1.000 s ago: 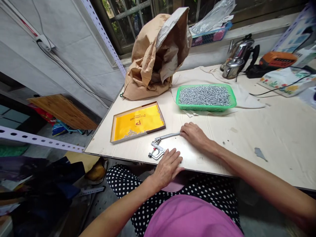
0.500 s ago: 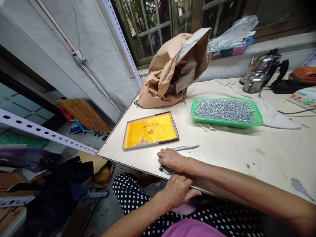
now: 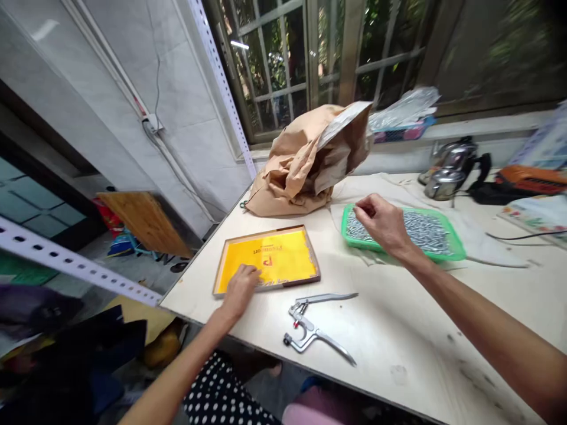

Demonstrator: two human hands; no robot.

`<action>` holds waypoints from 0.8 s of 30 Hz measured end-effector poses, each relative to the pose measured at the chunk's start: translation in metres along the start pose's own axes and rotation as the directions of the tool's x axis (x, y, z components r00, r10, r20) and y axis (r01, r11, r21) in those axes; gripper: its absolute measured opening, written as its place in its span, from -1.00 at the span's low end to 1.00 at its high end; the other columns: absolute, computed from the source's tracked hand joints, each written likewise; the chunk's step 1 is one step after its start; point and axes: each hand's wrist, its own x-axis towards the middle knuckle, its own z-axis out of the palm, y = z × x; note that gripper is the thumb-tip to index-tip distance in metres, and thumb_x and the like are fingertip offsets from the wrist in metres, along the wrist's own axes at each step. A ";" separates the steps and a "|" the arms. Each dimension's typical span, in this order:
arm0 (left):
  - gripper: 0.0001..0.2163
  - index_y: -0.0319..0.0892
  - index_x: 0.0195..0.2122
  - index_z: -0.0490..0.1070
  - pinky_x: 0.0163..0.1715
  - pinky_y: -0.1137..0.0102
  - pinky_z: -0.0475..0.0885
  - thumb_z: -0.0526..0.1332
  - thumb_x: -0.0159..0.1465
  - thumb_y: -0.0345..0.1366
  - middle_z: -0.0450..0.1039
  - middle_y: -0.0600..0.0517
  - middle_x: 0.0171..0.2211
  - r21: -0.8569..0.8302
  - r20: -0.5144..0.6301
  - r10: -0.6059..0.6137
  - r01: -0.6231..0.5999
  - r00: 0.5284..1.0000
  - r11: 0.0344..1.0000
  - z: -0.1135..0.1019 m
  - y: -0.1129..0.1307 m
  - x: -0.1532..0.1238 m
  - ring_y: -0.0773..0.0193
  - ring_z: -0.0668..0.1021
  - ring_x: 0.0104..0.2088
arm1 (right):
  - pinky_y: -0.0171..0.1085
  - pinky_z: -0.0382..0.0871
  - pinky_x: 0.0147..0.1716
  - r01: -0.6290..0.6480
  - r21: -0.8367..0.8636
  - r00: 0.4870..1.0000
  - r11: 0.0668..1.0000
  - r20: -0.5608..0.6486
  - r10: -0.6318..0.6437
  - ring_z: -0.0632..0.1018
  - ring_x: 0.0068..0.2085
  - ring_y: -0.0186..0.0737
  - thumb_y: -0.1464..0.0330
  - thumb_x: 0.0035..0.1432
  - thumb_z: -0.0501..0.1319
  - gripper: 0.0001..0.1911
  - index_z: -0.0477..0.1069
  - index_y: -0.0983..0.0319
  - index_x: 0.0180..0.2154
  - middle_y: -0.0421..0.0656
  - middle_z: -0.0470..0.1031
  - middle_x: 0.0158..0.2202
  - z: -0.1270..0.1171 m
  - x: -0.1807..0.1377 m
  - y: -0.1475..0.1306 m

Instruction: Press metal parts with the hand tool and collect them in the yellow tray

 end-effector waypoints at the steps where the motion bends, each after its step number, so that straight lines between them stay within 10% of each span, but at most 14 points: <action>1: -0.76 -0.19 -0.17 0.49 -0.06 0.21 0.40 0.03 0.31 -0.45 0.48 -0.12 -0.12 0.013 0.077 0.000 -0.001 0.997 1.000 -0.002 -0.016 0.006 0.10 0.42 -0.06 | -0.22 0.33 -0.33 -0.019 -0.044 1.000 0.999 -0.016 0.018 0.49 -0.39 -0.19 0.33 0.15 0.16 -0.91 0.40 0.21 -0.35 -0.14 0.49 -0.41 -0.009 0.008 0.016; 8: -0.72 -0.13 -0.35 0.49 -0.15 0.28 0.33 -0.02 0.33 -0.29 0.49 -0.08 -0.26 -0.098 0.234 0.096 -0.075 0.968 0.992 0.018 -0.073 0.028 0.11 0.44 -0.18 | -0.19 0.35 -0.17 0.073 -0.221 0.985 0.973 0.171 -0.035 0.52 -0.17 -0.14 0.36 0.28 0.10 -0.78 0.47 0.26 -0.13 -0.02 0.47 -0.14 -0.033 -0.021 0.012; 16: -0.69 -0.13 -0.46 0.40 -0.29 0.33 0.36 -0.04 0.28 -0.15 0.49 -0.05 -0.41 -0.086 0.160 0.058 -0.045 0.985 0.995 0.024 -0.081 0.033 0.14 0.49 -0.35 | -0.27 0.33 -0.25 0.007 -0.012 0.595 1.000 0.803 0.005 0.50 -0.22 -0.18 0.19 0.26 0.18 -0.76 0.41 0.23 -0.20 -0.12 0.47 -0.20 -0.027 -0.170 -0.086; 24: -0.67 -0.12 -0.56 0.34 -0.37 0.34 0.38 -0.01 0.24 -0.10 0.47 -0.05 -0.48 -0.077 0.131 0.102 -0.093 0.986 0.993 0.026 -0.076 0.040 0.13 0.51 -0.42 | -0.22 0.35 -0.29 -0.008 -0.230 0.547 0.973 0.814 0.197 0.51 -0.18 -0.09 0.34 0.22 0.22 -0.83 0.36 0.25 -0.15 -0.08 0.46 -0.10 -0.010 -0.196 -0.099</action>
